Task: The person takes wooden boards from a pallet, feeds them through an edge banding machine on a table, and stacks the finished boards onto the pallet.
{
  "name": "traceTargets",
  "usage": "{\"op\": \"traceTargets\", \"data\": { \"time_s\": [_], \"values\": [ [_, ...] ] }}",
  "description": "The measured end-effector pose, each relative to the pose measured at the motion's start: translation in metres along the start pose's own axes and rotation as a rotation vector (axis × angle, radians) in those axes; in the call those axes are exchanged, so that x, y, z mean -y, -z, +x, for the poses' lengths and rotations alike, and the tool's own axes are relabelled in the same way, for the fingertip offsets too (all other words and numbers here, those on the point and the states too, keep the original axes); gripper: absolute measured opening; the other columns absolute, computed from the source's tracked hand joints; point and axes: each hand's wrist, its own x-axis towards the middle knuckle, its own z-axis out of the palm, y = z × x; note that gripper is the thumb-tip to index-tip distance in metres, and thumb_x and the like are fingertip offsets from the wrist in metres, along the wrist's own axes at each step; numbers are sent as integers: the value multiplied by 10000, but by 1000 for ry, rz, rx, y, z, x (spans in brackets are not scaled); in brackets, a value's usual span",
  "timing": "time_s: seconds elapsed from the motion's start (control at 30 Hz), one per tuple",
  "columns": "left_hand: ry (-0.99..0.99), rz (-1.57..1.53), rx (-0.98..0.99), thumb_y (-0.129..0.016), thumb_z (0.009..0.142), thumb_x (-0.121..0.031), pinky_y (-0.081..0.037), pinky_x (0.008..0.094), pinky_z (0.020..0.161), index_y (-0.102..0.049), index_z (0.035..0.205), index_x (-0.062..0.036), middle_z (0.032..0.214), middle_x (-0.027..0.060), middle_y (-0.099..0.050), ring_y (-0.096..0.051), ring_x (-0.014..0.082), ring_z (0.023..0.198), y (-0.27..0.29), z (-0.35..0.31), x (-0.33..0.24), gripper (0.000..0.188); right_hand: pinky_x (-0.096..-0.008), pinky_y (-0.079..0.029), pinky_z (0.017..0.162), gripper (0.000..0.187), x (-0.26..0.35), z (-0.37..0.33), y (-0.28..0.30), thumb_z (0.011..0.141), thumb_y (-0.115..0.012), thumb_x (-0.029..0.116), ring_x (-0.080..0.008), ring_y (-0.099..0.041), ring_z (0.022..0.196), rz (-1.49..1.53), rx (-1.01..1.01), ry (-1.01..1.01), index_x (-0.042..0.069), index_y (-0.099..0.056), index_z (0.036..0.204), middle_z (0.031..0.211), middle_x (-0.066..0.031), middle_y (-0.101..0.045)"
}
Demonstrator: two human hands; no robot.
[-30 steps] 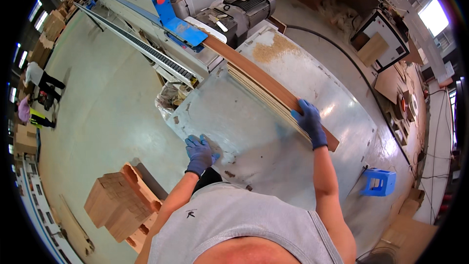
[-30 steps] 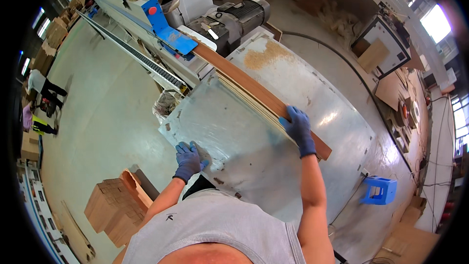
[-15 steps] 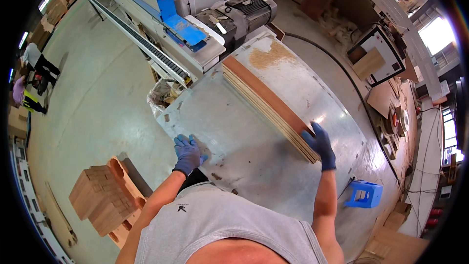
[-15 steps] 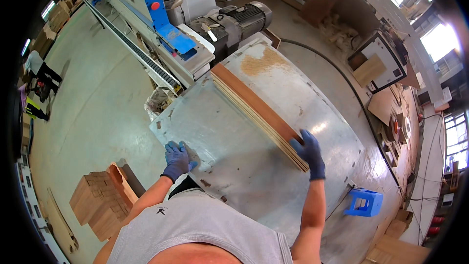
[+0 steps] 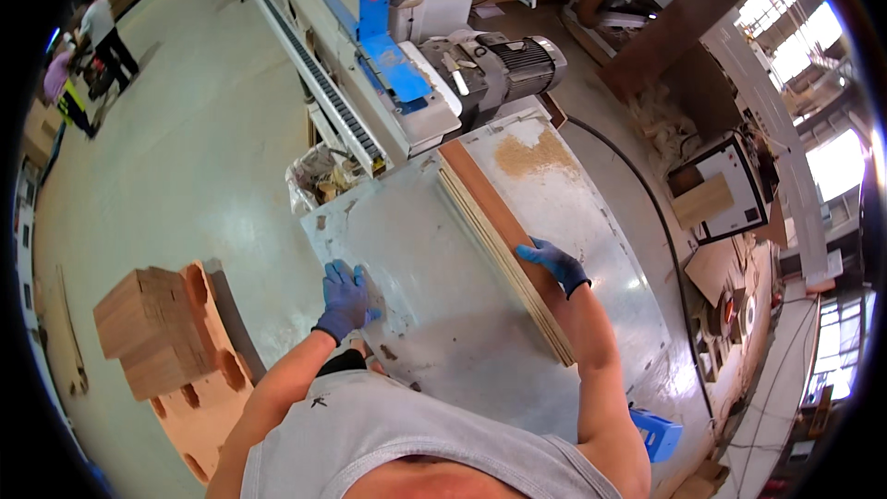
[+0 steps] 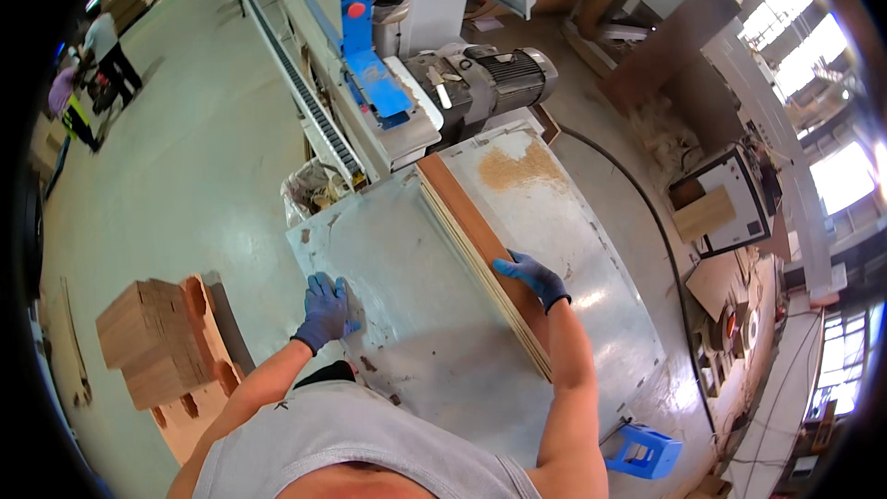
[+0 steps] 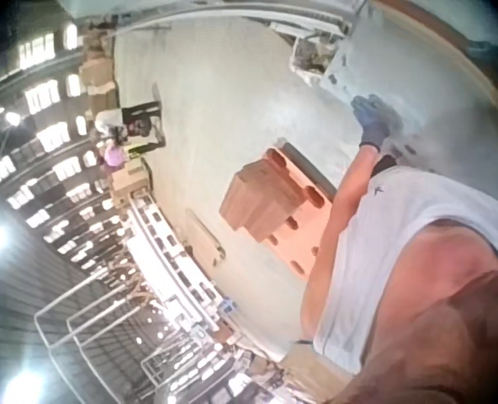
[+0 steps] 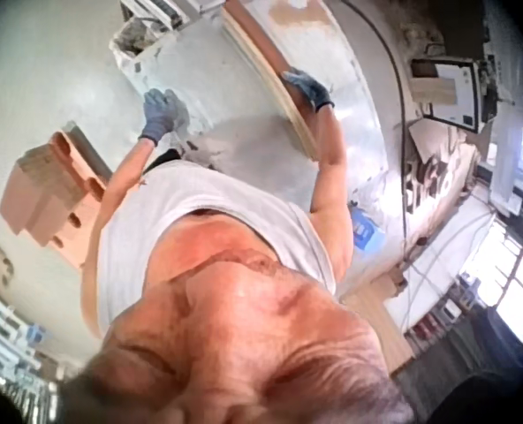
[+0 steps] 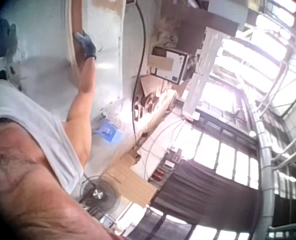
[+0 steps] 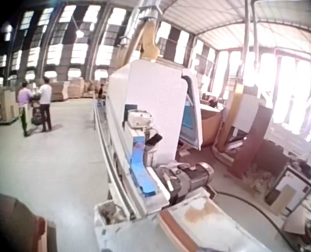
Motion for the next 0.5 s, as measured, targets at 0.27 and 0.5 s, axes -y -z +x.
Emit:
{"op": "traceTargets", "data": {
  "time_s": [0.27,0.5],
  "values": [
    [51,-941,-530,-647,844,-540,-446,516,990,-506,1389,-42,1420,219,-475,-503,373,1251,-78,21,60,752,-294,-403,1039,751,21,-16,-119,872,-716,386,-151,-534,1192,19,277,108,3,-453,1462,1339,-74,-591],
    [328,-2688,242,-577,943,-516,-520,468,935,-572,1306,-119,1239,67,-637,-609,209,1109,-96,-5,141,538,-326,-418,1029,803,22,-28,-228,820,-719,431,-207,-570,1186,-161,391,136,10,-458,1452,1312,-157,-624]
  ]
}}
